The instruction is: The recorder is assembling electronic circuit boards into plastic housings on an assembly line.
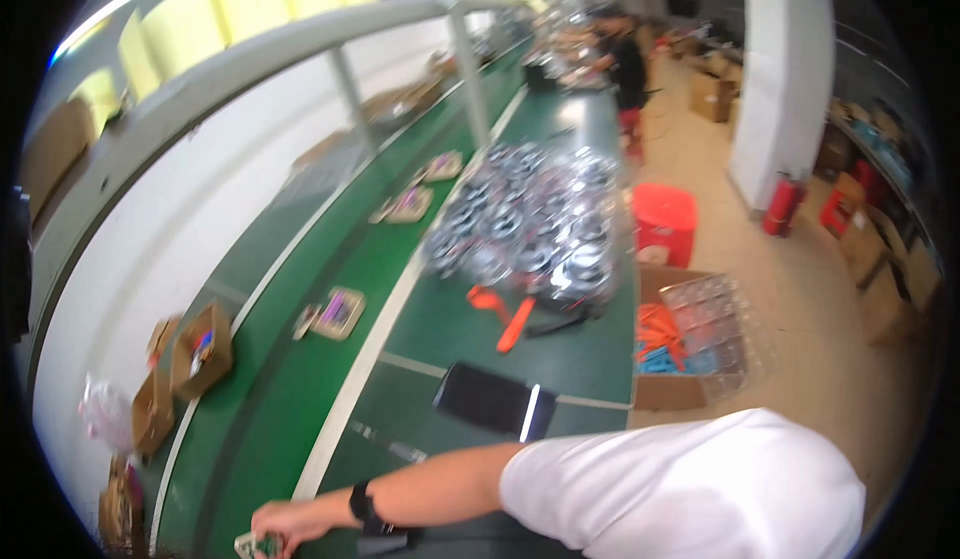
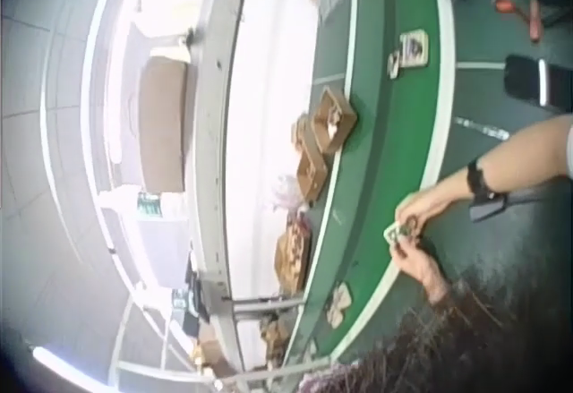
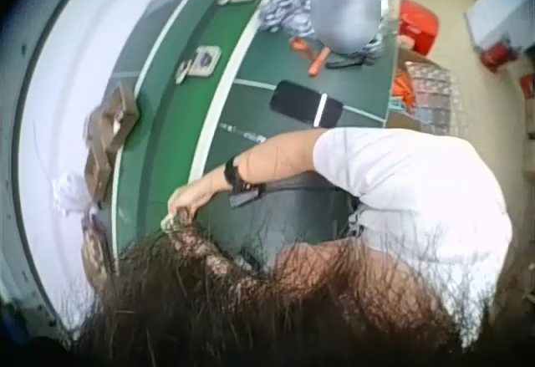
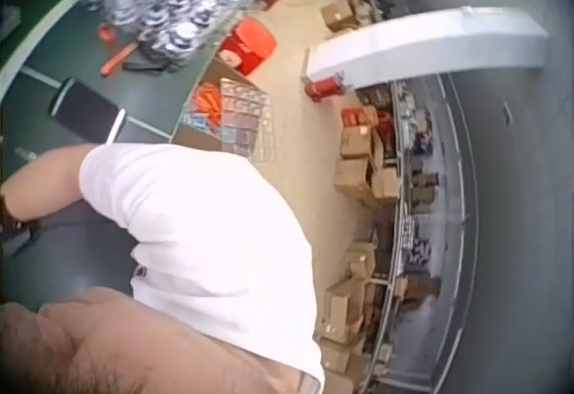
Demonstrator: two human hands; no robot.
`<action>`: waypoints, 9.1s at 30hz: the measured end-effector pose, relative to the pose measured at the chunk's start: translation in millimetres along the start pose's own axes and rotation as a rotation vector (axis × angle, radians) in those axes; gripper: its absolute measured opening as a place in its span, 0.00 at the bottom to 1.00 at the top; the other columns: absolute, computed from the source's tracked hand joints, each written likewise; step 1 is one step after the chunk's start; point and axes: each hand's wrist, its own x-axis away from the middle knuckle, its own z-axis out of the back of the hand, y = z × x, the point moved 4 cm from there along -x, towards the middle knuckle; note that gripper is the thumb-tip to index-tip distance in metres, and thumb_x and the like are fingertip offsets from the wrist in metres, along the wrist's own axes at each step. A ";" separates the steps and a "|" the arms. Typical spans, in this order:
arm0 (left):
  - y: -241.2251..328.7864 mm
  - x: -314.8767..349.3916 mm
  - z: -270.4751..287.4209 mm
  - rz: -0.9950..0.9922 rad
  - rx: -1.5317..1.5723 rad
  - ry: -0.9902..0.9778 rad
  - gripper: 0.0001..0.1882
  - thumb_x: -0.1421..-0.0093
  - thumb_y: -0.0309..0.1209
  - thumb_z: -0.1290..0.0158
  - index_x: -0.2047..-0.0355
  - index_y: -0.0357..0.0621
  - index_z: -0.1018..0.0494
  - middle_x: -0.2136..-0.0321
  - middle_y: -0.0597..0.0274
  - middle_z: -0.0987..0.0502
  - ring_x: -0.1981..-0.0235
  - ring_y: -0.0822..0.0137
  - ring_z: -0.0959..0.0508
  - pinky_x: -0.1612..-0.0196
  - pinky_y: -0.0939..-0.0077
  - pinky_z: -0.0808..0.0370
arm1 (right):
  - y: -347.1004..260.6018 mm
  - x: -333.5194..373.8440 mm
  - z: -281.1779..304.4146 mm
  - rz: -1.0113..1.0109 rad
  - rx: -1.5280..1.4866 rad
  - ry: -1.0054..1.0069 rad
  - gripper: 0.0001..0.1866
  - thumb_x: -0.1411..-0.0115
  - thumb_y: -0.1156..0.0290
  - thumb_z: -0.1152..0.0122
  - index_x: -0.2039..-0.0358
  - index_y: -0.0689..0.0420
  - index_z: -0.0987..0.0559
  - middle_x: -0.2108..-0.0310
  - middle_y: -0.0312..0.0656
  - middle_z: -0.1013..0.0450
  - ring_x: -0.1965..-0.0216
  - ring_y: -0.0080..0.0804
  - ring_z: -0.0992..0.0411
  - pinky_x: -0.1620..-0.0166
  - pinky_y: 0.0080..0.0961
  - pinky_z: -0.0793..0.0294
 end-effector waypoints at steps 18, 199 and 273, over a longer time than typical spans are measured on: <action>-138.0 -61.7 45.0 0.527 3.025 0.769 0.13 0.33 0.34 0.46 0.55 0.36 0.26 0.67 0.60 0.22 0.69 0.69 0.24 0.65 0.76 0.27 | 3.7 9.7 87.1 0.154 0.145 -0.109 0.15 0.32 0.64 0.45 0.50 0.59 0.25 0.65 0.33 0.26 0.66 0.27 0.28 0.64 0.35 0.25; -211.7 -56.6 59.8 1.040 3.139 -0.325 0.18 0.42 0.20 0.48 0.51 0.42 0.20 0.66 0.60 0.22 0.64 0.70 0.23 0.53 0.75 0.27 | -89.8 75.7 -37.4 -0.080 1.341 0.305 0.09 0.41 0.72 0.38 0.67 0.63 0.14 0.79 0.40 0.20 0.79 0.19 0.26 0.71 0.22 0.26; -201.2 -69.9 79.5 0.931 3.506 -0.352 0.24 0.40 0.15 0.51 0.42 0.34 0.31 0.51 0.54 0.27 0.59 0.65 0.19 0.58 0.75 0.19 | -104.8 87.6 -1.2 -0.249 1.660 0.333 0.11 0.48 0.66 0.33 0.76 0.61 0.16 0.76 0.46 0.20 0.71 0.39 0.21 0.62 0.33 0.22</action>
